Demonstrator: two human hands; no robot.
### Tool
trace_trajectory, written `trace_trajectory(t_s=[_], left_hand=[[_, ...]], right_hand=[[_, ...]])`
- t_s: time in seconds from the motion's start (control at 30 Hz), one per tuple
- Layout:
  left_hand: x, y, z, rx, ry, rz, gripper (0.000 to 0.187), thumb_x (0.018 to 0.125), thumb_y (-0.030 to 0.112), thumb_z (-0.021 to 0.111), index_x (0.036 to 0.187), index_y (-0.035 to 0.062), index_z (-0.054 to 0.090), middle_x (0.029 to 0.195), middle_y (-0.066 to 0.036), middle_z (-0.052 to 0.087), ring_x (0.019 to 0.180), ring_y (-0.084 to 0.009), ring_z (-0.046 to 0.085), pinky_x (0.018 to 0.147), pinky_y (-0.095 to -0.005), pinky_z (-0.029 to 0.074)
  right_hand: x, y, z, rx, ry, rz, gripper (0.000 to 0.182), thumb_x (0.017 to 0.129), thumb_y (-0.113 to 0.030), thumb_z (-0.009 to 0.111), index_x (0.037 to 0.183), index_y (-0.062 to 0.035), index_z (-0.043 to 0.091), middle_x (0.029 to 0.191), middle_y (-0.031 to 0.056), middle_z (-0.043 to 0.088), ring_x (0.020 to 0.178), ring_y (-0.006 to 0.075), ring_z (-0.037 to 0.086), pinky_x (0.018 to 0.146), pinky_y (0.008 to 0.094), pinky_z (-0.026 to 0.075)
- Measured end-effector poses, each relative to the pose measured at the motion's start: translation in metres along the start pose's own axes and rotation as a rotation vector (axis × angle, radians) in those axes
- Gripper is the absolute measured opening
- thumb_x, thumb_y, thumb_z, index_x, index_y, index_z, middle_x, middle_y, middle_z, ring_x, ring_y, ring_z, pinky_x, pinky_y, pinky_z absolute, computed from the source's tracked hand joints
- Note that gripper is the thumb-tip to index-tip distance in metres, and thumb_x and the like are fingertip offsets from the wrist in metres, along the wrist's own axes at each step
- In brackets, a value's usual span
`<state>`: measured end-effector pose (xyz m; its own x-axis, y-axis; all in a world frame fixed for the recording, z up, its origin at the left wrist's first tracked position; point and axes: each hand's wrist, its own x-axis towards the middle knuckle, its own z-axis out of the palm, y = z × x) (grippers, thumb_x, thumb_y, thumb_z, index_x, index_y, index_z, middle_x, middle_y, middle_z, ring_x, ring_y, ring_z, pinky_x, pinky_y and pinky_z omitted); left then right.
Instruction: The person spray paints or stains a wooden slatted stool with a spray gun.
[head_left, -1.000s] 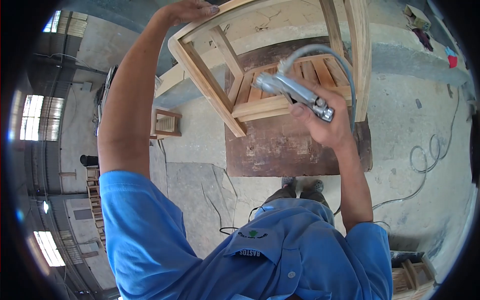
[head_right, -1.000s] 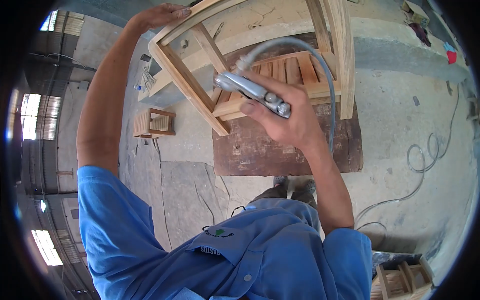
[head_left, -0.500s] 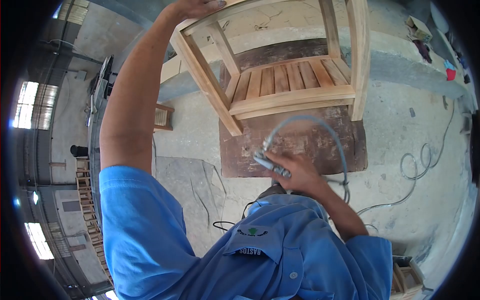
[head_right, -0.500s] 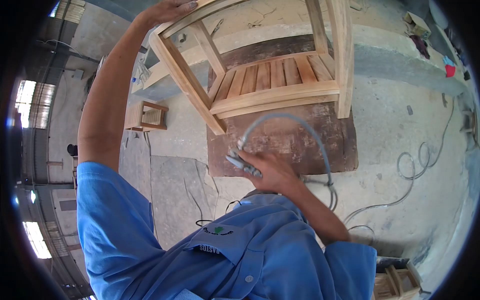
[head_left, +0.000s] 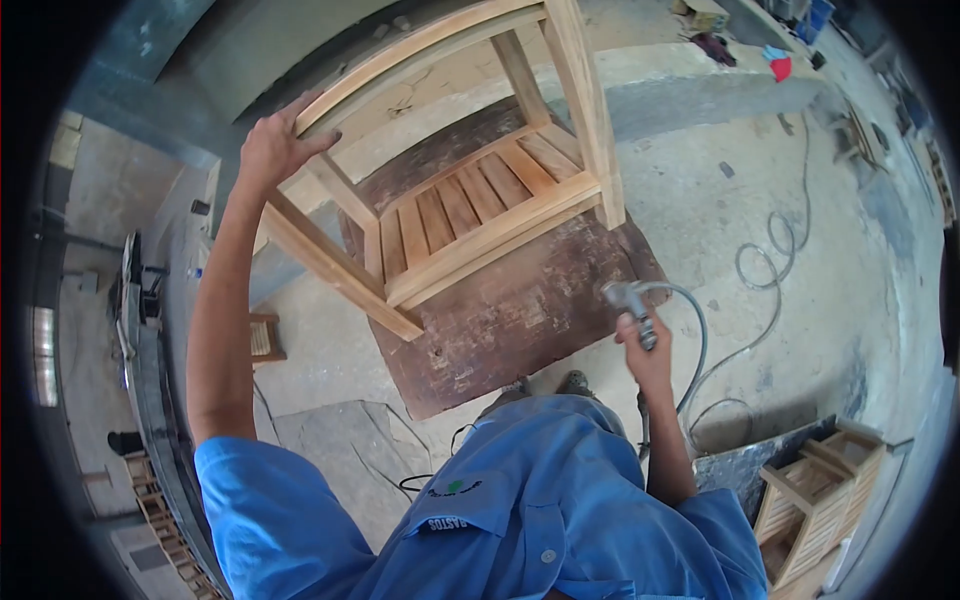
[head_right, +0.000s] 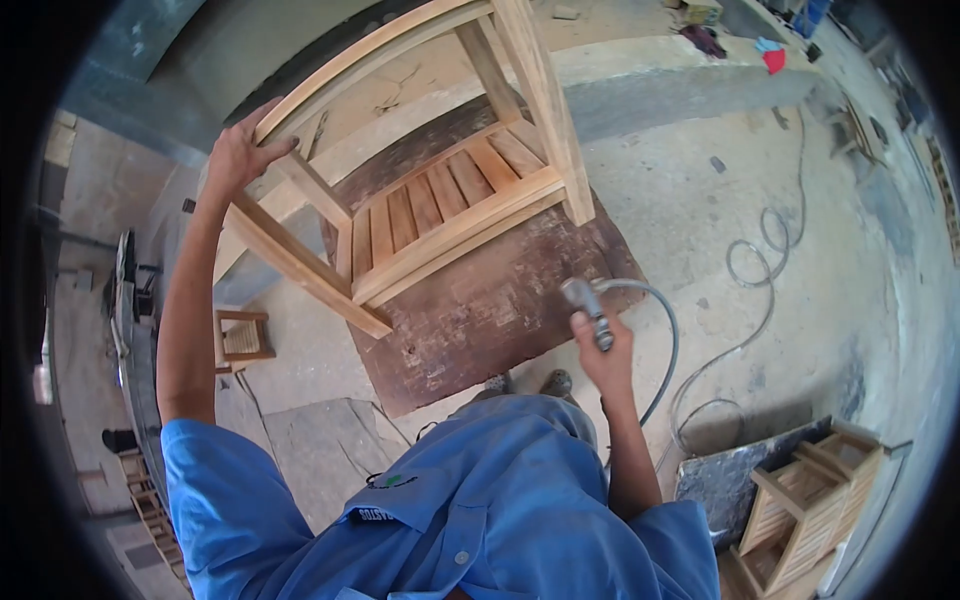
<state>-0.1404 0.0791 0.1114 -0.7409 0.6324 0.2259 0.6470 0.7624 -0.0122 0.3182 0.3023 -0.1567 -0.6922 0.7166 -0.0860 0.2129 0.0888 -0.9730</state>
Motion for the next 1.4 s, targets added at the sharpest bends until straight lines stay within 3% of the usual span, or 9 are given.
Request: trace_trajectory(t_s=[0.1, 0.13, 0.23, 0.3, 0.57, 0.83, 1.03, 1.3, 1.4], left_hand=[[-0.010, 0.012, 0.000, 0.053, 0.048, 0.000, 0.071, 0.076, 0.053, 0.075, 0.140, 0.0282, 0.059, 0.107, -0.014, 0.074, 0.100, -0.0347, 0.070, 0.089, -0.0457, 0.055], [-0.013, 0.016, -0.004, 0.079, 0.042, -0.043, 0.069, 0.077, 0.051, 0.075, 0.140, 0.0266, 0.059, 0.105, -0.014, 0.074, 0.098, -0.0342, 0.071, 0.089, -0.0449, 0.055], [-0.006, 0.004, 0.004, 0.081, 0.088, -0.007, 0.070, 0.076, 0.058, 0.075, 0.139, 0.0310, 0.060, 0.106, -0.014, 0.075, 0.098, -0.0351, 0.071, 0.087, -0.0465, 0.056], [0.002, -0.003, 0.007, 0.068, 0.098, 0.024, 0.070, 0.076, 0.058, 0.075, 0.139, 0.0309, 0.060, 0.105, -0.014, 0.075, 0.098, -0.0351, 0.071, 0.087, -0.0464, 0.056], [0.029, -0.010, 0.011, 0.100, 0.057, 0.032, 0.070, 0.078, 0.058, 0.073, 0.138, 0.0228, 0.061, 0.114, -0.016, 0.073, 0.108, -0.0346, 0.069, 0.093, -0.0461, 0.054], [0.062, -0.034, 0.020, 0.123, 0.003, 0.034, 0.074, 0.079, 0.057, 0.071, 0.138, 0.0134, 0.060, 0.118, -0.022, 0.070, 0.112, -0.0377, 0.067, 0.095, -0.0487, 0.052], [0.075, -0.053, 0.031, 0.152, 0.085, 0.063, 0.081, 0.078, 0.063, 0.072, 0.140, 0.0132, 0.059, 0.118, -0.021, 0.070, 0.112, -0.0378, 0.067, 0.094, -0.0484, 0.052], [0.049, -0.034, 0.013, 0.192, 0.063, 0.045, 0.084, 0.076, 0.061, 0.074, 0.140, 0.0081, 0.058, 0.114, -0.024, 0.070, 0.110, -0.0375, 0.068, 0.094, -0.0483, 0.053], [0.035, -0.025, 0.004, 0.168, 0.065, 0.175, 0.083, 0.076, 0.057, 0.077, 0.139, 0.0072, 0.058, 0.111, -0.025, 0.071, 0.107, -0.0379, 0.069, 0.092, -0.0480, 0.054]], right_hand=[[-0.012, -0.023, -0.016, 0.101, 0.203, 0.075, 0.048, 0.097, -0.033, 0.069, 0.129, 0.0016, 0.063, 0.078, 0.0020, 0.064, 0.068, 0.0098, 0.060, 0.063, 0.0264, 0.049], [-0.015, -0.029, -0.015, 0.084, 0.251, -0.045, 0.041, 0.101, -0.039, 0.061, 0.116, -0.0014, 0.066, 0.076, 0.0039, 0.067, 0.059, 0.0066, 0.059, 0.045, 0.0224, 0.040], [-0.027, -0.058, -0.018, 0.076, 0.311, -0.153, 0.046, 0.101, -0.041, 0.061, 0.123, -0.0001, 0.064, 0.078, 0.0042, 0.067, 0.060, 0.0066, 0.058, 0.045, 0.0220, 0.040], [-0.036, -0.078, -0.016, 0.082, 0.340, -0.181, 0.049, 0.097, -0.029, 0.070, 0.132, 0.0037, 0.061, 0.086, 0.0071, 0.068, 0.076, 0.0128, 0.063, 0.071, 0.0277, 0.052], [-0.099, -0.074, 0.013, 0.064, 0.244, -0.197, 0.049, 0.093, -0.025, 0.073, 0.129, 0.0058, 0.062, 0.095, 0.0133, 0.073, 0.087, 0.0148, 0.067, 0.079, 0.0299, 0.053], [-0.123, -0.062, 0.034, -0.078, 0.455, -0.266, 0.048, 0.085, -0.014, 0.077, 0.129, -0.0007, 0.064, 0.098, 0.0210, 0.073, 0.082, 0.0272, 0.073, 0.075, 0.0333, 0.055], [-0.109, -0.045, 0.059, -0.216, 0.505, -0.173, 0.048, 0.085, -0.025, 0.078, 0.128, -0.0055, 0.066, 0.090, 0.0212, 0.072, 0.078, 0.0335, 0.073, 0.068, 0.0371, 0.055], [-0.098, -0.036, 0.077, -0.111, 0.495, -0.144, 0.046, 0.088, -0.030, 0.077, 0.125, -0.0042, 0.068, 0.087, 0.0204, 0.072, 0.077, 0.0335, 0.073, 0.066, 0.0368, 0.054], [-0.094, -0.038, 0.088, -0.033, 0.482, -0.139, 0.045, 0.089, -0.028, 0.076, 0.125, -0.0036, 0.067, 0.087, 0.0202, 0.073, 0.078, 0.0300, 0.074, 0.067, 0.0349, 0.054]])
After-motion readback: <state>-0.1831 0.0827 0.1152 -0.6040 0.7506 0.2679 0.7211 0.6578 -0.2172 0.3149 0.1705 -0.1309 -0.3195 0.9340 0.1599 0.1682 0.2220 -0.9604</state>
